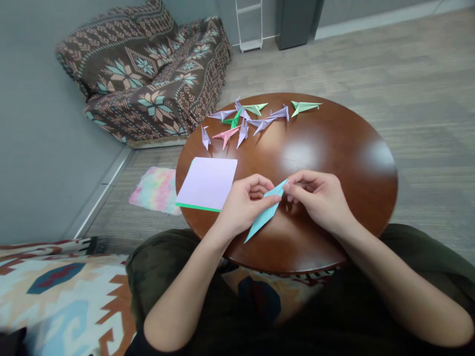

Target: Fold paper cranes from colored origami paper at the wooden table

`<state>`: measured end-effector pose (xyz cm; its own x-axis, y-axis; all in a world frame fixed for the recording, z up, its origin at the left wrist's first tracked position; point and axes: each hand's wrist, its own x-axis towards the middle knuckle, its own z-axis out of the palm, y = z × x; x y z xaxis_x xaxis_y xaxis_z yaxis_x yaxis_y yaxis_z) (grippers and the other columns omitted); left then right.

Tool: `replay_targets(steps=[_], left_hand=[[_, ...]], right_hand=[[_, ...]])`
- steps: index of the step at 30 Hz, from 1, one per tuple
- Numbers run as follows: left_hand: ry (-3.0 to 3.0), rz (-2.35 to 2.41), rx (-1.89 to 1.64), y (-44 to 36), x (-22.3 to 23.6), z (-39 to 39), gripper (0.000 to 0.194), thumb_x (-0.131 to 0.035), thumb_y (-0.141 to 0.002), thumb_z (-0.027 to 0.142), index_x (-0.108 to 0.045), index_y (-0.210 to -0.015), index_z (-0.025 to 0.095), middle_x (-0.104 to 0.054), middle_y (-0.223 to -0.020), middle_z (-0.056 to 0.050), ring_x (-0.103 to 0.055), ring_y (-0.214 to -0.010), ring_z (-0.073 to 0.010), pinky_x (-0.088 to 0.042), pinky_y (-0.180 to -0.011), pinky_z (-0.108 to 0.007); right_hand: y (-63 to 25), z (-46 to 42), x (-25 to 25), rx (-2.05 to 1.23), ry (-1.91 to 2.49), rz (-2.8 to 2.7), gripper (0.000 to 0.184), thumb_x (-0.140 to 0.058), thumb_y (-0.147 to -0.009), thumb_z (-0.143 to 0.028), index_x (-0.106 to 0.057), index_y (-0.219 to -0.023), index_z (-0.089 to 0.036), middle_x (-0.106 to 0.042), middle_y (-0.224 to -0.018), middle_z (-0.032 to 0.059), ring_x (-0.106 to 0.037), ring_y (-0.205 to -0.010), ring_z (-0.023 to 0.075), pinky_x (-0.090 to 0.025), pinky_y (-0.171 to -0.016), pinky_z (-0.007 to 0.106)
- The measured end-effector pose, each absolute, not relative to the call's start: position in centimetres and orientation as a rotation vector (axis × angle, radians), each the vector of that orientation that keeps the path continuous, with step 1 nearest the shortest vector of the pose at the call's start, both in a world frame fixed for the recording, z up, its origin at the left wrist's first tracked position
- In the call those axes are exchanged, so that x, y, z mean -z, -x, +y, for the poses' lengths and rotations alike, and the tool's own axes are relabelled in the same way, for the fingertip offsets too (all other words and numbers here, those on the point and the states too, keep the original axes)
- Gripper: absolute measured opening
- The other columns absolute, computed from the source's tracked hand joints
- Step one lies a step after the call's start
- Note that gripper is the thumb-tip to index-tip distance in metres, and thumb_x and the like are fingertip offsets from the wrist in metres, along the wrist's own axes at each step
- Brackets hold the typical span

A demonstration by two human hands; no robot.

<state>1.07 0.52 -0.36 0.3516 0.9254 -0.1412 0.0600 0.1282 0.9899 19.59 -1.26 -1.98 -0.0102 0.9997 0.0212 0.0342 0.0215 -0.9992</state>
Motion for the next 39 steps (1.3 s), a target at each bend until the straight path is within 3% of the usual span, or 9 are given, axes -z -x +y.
replay_targets(steps=[5, 8, 13, 22, 27, 33, 39], left_hand=[[-1.348, 1.036, -0.811, -0.8, 0.5, 0.6, 0.035, -0.092, -0.071, 0.031, -0.065, -0.088, 0.016, -0.069, -0.075, 0.002, -0.058, -0.063, -0.0085, -0.044, -0.061, -0.02], [-1.389, 1.031, -0.803, -0.6, 0.6, 0.6, 0.034, -0.09, -0.073, 0.03, -0.064, -0.09, 0.016, -0.071, -0.073, 0.002, -0.063, -0.065, -0.0102, -0.046, -0.064, -0.02], [-1.336, 0.995, -0.774, -0.2, 0.3, 0.7, 0.033, -0.087, -0.077, 0.027, -0.067, -0.1, 0.017, -0.079, -0.084, -0.003, -0.074, -0.074, -0.0151, -0.056, -0.072, -0.025], [-1.276, 0.959, -0.772, -0.2, 0.4, 0.5, 0.026, -0.085, -0.08, 0.034, -0.071, -0.093, 0.016, -0.079, -0.082, -0.007, -0.075, -0.071, -0.0182, -0.059, -0.064, -0.026], [-1.308, 0.949, -0.779, -0.2, 0.5, 0.7, 0.024, -0.083, -0.083, 0.036, -0.074, -0.092, 0.016, -0.078, -0.078, -0.005, -0.072, -0.069, -0.0164, -0.055, -0.069, -0.026], [-1.286, 1.001, -0.749, -0.3, 1.3, 0.9, 0.026, -0.083, -0.082, 0.04, -0.079, -0.084, 0.014, -0.075, -0.071, -0.002, -0.062, -0.06, -0.0117, -0.042, -0.059, -0.022], [-1.039, 0.914, -0.691, -0.6, 1.8, 0.8, 0.036, -0.092, -0.071, 0.044, -0.079, -0.087, 0.015, -0.077, -0.076, -0.004, -0.069, -0.069, -0.0152, -0.055, -0.071, -0.027]], right_hand=[[-20.0, -0.7, 2.0, -0.959, 1.17, -1.188, 0.003, -0.075, -0.084, -0.02, -0.073, -0.082, -0.019, -0.07, -0.07, -0.001, -0.062, -0.061, 0.0116, -0.05, -0.06, 0.024], [-20.0, -0.7, 1.9, -1.067, 1.068, -1.291, 0.02, -0.084, -0.077, -0.022, -0.075, -0.094, -0.021, -0.076, -0.086, 0.0007, -0.07, -0.076, 0.0155, -0.055, -0.068, 0.026], [-20.2, -0.7, 2.1, -1.047, 1.203, -1.298, 0.009, -0.081, -0.082, -0.027, -0.076, -0.08, -0.019, -0.075, -0.072, 0.0015, -0.065, -0.061, 0.0148, -0.049, -0.058, 0.027], [-20.3, -1.1, 1.6, -1.189, 1.143, -1.454, 0.01, -0.081, -0.084, -0.029, -0.077, -0.088, -0.02, -0.073, -0.07, -0.0001, -0.063, -0.058, 0.0148, -0.048, -0.058, 0.028], [-20.6, -1.1, 1.5, -1.214, 1.12, -1.46, 0.001, -0.077, -0.082, -0.02, -0.077, -0.081, -0.02, -0.07, -0.067, -0.0007, -0.063, -0.056, 0.0146, -0.048, -0.057, 0.028], [-20.5, -0.9, 1.4, -1.275, 1.117, -1.49, 0.003, -0.079, -0.078, -0.021, -0.078, -0.076, -0.018, -0.069, -0.072, 0.0009, -0.063, -0.054, 0.0129, -0.046, -0.053, 0.027], [-20.0, -0.7, 1.7, -1.332, 1.077, -1.19, 0.04, -0.092, -0.068, -0.028, -0.064, -0.095, -0.021, -0.071, -0.074, -0.0022, -0.063, -0.059, 0.0134, -0.05, -0.055, 0.026]])
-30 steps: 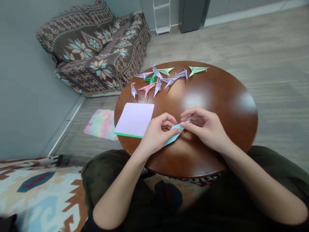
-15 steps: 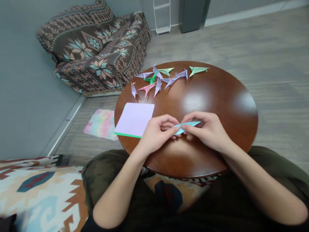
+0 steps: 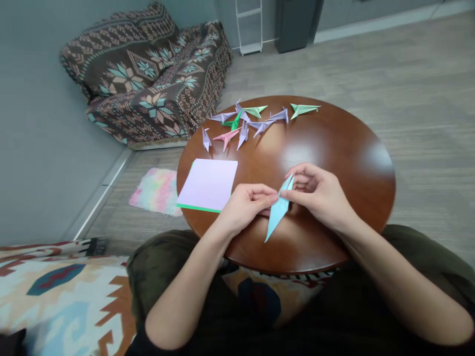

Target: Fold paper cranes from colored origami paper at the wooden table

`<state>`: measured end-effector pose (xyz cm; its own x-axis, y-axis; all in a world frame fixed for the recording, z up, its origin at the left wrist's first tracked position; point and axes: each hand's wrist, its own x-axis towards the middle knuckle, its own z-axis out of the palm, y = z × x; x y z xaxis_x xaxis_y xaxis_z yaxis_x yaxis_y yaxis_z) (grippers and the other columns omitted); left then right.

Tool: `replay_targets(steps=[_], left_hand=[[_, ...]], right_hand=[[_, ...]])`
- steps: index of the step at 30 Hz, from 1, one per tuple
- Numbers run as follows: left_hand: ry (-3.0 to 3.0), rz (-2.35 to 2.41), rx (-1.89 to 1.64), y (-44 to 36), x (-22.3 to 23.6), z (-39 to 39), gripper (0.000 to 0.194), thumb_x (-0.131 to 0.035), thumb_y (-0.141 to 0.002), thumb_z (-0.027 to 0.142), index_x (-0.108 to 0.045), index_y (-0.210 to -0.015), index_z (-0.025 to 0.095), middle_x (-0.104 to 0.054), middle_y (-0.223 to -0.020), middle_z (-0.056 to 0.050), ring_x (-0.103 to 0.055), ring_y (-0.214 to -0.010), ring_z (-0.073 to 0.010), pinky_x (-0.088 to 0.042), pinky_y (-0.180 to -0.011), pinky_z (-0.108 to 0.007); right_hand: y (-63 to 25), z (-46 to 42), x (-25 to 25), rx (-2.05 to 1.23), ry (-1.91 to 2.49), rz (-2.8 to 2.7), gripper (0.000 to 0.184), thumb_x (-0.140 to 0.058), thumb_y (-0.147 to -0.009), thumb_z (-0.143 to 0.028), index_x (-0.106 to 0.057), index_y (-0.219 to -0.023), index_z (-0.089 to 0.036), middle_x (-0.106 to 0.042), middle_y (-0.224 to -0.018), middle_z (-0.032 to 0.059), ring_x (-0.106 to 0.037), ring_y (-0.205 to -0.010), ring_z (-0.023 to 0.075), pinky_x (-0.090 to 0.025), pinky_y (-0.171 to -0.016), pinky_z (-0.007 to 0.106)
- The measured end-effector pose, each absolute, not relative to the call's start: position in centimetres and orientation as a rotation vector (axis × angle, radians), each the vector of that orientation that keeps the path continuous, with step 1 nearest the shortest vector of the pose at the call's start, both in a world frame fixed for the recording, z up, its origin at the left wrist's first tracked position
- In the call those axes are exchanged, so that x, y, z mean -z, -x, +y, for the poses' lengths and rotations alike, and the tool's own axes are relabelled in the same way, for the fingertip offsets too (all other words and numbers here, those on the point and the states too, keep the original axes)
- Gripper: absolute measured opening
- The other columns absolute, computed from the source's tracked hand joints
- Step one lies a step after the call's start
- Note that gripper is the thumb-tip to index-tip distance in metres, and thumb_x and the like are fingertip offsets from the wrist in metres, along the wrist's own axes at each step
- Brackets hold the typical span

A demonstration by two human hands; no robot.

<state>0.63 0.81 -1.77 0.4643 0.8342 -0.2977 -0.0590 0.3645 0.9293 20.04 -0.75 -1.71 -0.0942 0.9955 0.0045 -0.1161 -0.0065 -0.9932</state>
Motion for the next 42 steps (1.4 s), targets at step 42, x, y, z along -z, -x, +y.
replay_targets(steps=[42], left_hand=[[-1.499, 0.95, -0.992, 0.5, 0.8, 0.8, 0.023, -0.082, -0.086, 0.029, -0.075, -0.106, 0.02, -0.081, -0.093, -0.005, -0.079, -0.086, -0.0201, -0.062, -0.085, -0.03]], right_hand=[[-21.6, -1.3, 0.3, -0.946, 1.188, -1.782, 0.006, -0.074, -0.089, -0.025, -0.074, -0.092, -0.021, -0.074, -0.079, 0.0001, -0.061, -0.066, 0.016, -0.045, -0.064, 0.028]])
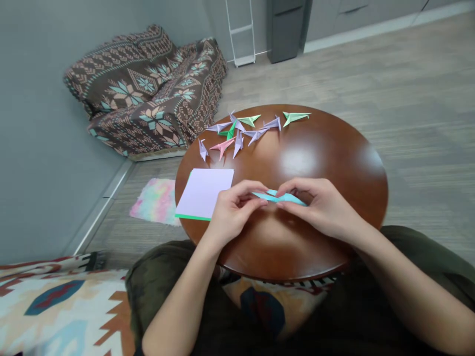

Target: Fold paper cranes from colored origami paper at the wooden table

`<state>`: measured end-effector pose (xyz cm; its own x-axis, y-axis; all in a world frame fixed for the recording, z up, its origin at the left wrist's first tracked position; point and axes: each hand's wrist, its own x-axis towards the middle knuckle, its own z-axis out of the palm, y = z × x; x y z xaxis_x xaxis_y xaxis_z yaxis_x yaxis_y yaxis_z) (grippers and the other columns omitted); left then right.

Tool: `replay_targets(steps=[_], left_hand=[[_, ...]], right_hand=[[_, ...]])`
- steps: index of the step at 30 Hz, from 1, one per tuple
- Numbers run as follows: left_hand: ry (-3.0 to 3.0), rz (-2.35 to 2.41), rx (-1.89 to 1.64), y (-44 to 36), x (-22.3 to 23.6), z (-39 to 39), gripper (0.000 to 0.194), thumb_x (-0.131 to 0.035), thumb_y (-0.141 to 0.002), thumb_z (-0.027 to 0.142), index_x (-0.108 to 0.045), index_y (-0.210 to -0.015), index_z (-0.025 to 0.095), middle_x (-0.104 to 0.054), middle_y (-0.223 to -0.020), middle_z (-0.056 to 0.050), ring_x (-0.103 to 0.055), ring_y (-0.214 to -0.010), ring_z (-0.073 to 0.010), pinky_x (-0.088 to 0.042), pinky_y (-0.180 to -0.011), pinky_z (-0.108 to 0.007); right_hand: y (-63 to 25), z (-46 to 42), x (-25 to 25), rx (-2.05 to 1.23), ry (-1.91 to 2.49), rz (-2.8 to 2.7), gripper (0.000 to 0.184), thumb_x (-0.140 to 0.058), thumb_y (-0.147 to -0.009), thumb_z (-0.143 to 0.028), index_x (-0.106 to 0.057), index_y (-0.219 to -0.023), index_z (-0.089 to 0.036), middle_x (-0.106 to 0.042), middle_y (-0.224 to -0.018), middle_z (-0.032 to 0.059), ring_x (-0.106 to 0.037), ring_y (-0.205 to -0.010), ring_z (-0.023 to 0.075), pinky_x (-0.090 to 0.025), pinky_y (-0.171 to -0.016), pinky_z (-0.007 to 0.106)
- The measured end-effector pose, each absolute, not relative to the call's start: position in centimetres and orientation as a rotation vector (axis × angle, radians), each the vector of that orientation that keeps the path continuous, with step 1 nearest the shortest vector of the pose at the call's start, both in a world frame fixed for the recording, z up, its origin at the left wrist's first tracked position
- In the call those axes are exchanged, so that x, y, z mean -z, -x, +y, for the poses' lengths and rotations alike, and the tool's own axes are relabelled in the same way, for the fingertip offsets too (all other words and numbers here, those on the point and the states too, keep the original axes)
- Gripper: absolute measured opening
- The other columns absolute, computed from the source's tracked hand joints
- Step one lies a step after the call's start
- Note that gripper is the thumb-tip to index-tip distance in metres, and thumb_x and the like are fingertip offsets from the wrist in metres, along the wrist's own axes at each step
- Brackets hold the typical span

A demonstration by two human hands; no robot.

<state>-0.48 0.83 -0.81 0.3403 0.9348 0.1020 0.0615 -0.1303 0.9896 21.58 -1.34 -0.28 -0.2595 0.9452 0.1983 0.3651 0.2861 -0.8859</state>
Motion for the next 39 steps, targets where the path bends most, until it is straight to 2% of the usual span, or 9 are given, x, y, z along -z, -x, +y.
replay_targets(steps=[3, 12, 20, 29, 34, 36, 39], left_hand=[[-1.607, 1.017, -0.933, 0.9, 0.9, 0.9, 0.014, -0.079, -0.088, 0.03, -0.081, -0.095, 0.018, -0.083, -0.093, -0.007, -0.079, -0.085, -0.0216, -0.062, -0.084, -0.031], [-1.501, 0.987, -0.938, 0.6, 0.8, 0.8, 0.012, -0.084, -0.081, 0.024, -0.08, -0.088, 0.015, -0.084, -0.087, -0.006, -0.08, -0.08, -0.0181, -0.063, -0.078, -0.024], [-1.45, 0.986, -0.843, 1.7, 0.5, 1.7, 0.012, -0.087, -0.076, 0.024, -0.081, -0.081, 0.015, -0.084, -0.087, -0.008, -0.08, -0.079, -0.0188, -0.061, -0.077, -0.025], [-1.366, 0.992, -0.756, 2.3, 0.2, 1.8, 0.014, -0.088, -0.073, 0.023, -0.078, -0.076, 0.013, -0.083, -0.084, -0.01, -0.079, -0.076, -0.0188, -0.06, -0.073, -0.026], [-1.256, 1.119, -1.091, 3.5, 0.3, 3.1, 0.025, -0.093, -0.068, 0.025, -0.071, -0.072, 0.013, -0.079, -0.075, -0.006, -0.076, -0.07, -0.0166, -0.061, -0.075, -0.028], [-1.186, 1.104, -1.178, 2.9, 0.5, 2.9, 0.029, -0.093, -0.07, 0.029, -0.07, -0.076, 0.013, -0.078, -0.075, -0.005, -0.075, -0.071, -0.0156, -0.061, -0.076, -0.028], [-1.133, 0.985, -1.044, 0.8, 1.1, 1.9, 0.034, -0.089, -0.076, 0.041, -0.072, -0.09, 0.015, -0.079, -0.086, -0.006, -0.076, -0.079, -0.0183, -0.062, -0.075, -0.03]], right_hand=[[-21.8, -1.3, 0.2, -0.99, 1.173, -1.812, 0.006, -0.071, -0.09, -0.025, -0.073, -0.094, -0.021, -0.074, -0.081, 0.0004, -0.062, -0.068, 0.016, -0.046, -0.064, 0.027], [-21.1, -0.9, -0.4, -0.927, 1.272, -1.913, 0.016, -0.068, -0.089, -0.029, -0.077, -0.081, -0.018, -0.07, -0.065, -0.0004, -0.054, -0.058, 0.0139, -0.038, -0.058, 0.027], [-20.6, -0.5, -1.1, -0.884, 1.289, -2.008, 0.017, -0.064, -0.083, -0.024, -0.076, -0.074, -0.017, -0.062, -0.057, -0.0022, -0.049, -0.053, 0.012, -0.034, -0.054, 0.026], [-20.5, -0.4, -1.1, -0.913, 1.316, -2.056, 0.017, -0.063, -0.082, -0.024, -0.077, -0.075, -0.019, -0.066, -0.06, -0.0016, -0.049, -0.054, 0.0129, -0.037, -0.056, 0.027], [-21.2, -0.1, -0.9, -0.897, 1.354, -1.924, 0.014, -0.069, -0.081, -0.027, -0.076, -0.071, -0.02, -0.069, -0.062, 0.0, -0.055, -0.056, 0.0149, -0.039, -0.056, 0.029], [-20.8, -0.1, -0.5, -0.898, 1.346, -1.745, 0.014, -0.073, -0.081, -0.031, -0.077, -0.074, -0.019, -0.072, -0.065, 0.0014, -0.06, -0.057, 0.0161, -0.042, -0.055, 0.028], [-19.4, -0.3, 0.2, -0.95, 1.236, -1.482, 0.014, -0.078, -0.082, -0.034, -0.079, -0.082, -0.019, -0.08, -0.077, 0.0042, -0.072, -0.066, 0.0197, -0.054, -0.063, 0.029]])
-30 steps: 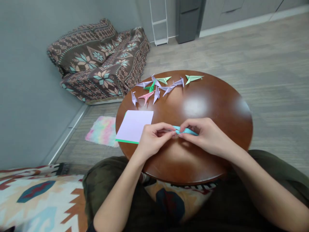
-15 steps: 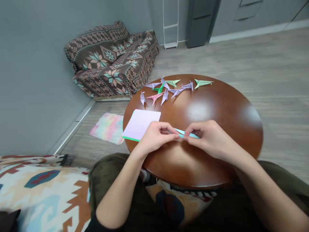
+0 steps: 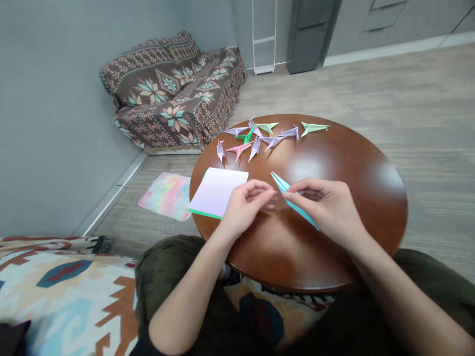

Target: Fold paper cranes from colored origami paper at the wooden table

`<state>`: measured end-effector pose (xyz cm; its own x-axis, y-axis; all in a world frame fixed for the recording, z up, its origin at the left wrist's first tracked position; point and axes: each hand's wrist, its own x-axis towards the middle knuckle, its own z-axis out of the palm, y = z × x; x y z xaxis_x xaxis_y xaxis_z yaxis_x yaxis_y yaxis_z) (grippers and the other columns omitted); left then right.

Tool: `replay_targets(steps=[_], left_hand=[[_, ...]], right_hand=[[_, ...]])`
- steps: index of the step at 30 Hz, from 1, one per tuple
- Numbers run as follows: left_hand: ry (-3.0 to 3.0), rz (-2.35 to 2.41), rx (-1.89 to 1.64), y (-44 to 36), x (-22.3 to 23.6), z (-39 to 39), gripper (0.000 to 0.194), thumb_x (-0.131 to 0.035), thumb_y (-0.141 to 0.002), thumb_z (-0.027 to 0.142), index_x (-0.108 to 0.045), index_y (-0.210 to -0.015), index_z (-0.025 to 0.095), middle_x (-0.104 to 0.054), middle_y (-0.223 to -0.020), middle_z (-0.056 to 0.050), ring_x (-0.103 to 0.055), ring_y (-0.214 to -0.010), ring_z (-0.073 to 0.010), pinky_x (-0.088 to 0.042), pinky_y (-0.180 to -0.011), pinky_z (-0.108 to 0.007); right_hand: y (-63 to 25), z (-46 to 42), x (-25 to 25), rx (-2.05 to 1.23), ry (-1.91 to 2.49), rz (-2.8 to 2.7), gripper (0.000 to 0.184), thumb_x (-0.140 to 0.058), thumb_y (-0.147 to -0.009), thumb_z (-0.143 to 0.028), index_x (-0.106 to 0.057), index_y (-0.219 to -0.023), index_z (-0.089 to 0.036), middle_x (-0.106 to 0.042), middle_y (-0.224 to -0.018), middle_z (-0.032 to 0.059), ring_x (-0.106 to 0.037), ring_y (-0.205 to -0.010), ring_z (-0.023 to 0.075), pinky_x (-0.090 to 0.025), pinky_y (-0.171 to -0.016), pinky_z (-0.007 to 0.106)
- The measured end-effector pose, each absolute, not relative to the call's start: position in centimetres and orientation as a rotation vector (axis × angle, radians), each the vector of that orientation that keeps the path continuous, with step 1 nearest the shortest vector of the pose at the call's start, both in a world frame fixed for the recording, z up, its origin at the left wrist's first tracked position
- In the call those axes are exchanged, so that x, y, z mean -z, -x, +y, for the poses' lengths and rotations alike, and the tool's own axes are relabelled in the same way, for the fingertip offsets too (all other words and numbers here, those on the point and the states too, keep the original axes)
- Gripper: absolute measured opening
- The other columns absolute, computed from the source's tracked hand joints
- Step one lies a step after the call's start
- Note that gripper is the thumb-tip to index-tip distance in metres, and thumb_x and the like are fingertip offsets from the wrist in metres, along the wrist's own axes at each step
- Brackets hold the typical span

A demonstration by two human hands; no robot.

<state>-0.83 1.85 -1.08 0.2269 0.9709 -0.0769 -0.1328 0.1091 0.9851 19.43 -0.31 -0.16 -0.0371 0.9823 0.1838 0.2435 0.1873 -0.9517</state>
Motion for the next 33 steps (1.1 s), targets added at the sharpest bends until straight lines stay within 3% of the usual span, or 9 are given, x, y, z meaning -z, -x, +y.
replay_targets(steps=[5, 10, 15, 24, 33], left_hand=[[-1.121, 0.982, -1.139, -1.1, 1.7, 0.8, 0.03, -0.086, -0.08, 0.044, -0.077, -0.087, 0.016, -0.076, -0.082, -0.002, -0.069, -0.076, -0.0145, -0.056, -0.077, -0.025], [-1.133, 0.923, -0.957, -0.2, 1.0, 0.8, 0.028, -0.091, -0.074, 0.039, -0.081, -0.085, 0.015, -0.076, -0.077, -0.003, -0.065, -0.071, -0.0145, -0.052, -0.075, -0.026], [-1.192, 0.84, -0.882, -0.4, 0.7, 0.3, 0.026, -0.087, -0.08, 0.04, -0.083, -0.088, 0.015, -0.078, -0.082, -0.004, -0.065, -0.076, -0.0151, -0.049, -0.077, -0.025], [-1.096, 0.882, -0.945, -1.0, 1.5, 0.0, 0.031, -0.085, -0.08, 0.046, -0.083, -0.085, 0.016, -0.075, -0.079, -0.004, -0.059, -0.068, -0.0138, -0.045, -0.069, -0.025], [-1.094, 0.882, -0.936, -1.3, 0.8, -0.2, 0.03, -0.088, -0.077, 0.043, -0.081, -0.081, 0.015, -0.075, -0.078, -0.003, -0.061, -0.069, -0.013, -0.047, -0.068, -0.024]], right_hand=[[-18.2, -0.9, 0.8, -1.026, 1.134, -1.587, 0.011, -0.074, -0.091, -0.032, -0.076, -0.092, -0.021, -0.083, -0.09, 0.0055, -0.079, -0.082, 0.022, -0.061, -0.075, 0.032], [-18.9, -0.2, 0.5, -0.981, 1.164, -1.441, 0.024, -0.077, -0.088, -0.033, -0.069, -0.106, -0.019, -0.077, -0.085, 0.0041, -0.073, -0.074, 0.0184, -0.057, -0.065, 0.028], [-19.3, 0.3, 0.1, -1.175, 1.129, -1.412, 0.015, -0.078, -0.086, -0.031, -0.072, -0.083, -0.017, -0.068, -0.064, -0.0002, -0.062, -0.056, 0.0114, -0.05, -0.053, 0.022], [-19.2, 0.2, -0.2, -1.239, 1.114, -1.322, 0.02, -0.085, -0.077, -0.033, -0.073, -0.078, -0.017, -0.069, -0.06, 0.0006, -0.063, -0.053, 0.0133, -0.052, -0.052, 0.023], [-19.0, 0.1, 0.0, -1.13, 1.19, -1.357, 0.011, -0.07, -0.085, -0.022, -0.073, -0.075, -0.018, -0.067, -0.056, -0.0008, -0.059, -0.049, 0.0116, -0.049, -0.05, 0.023]])
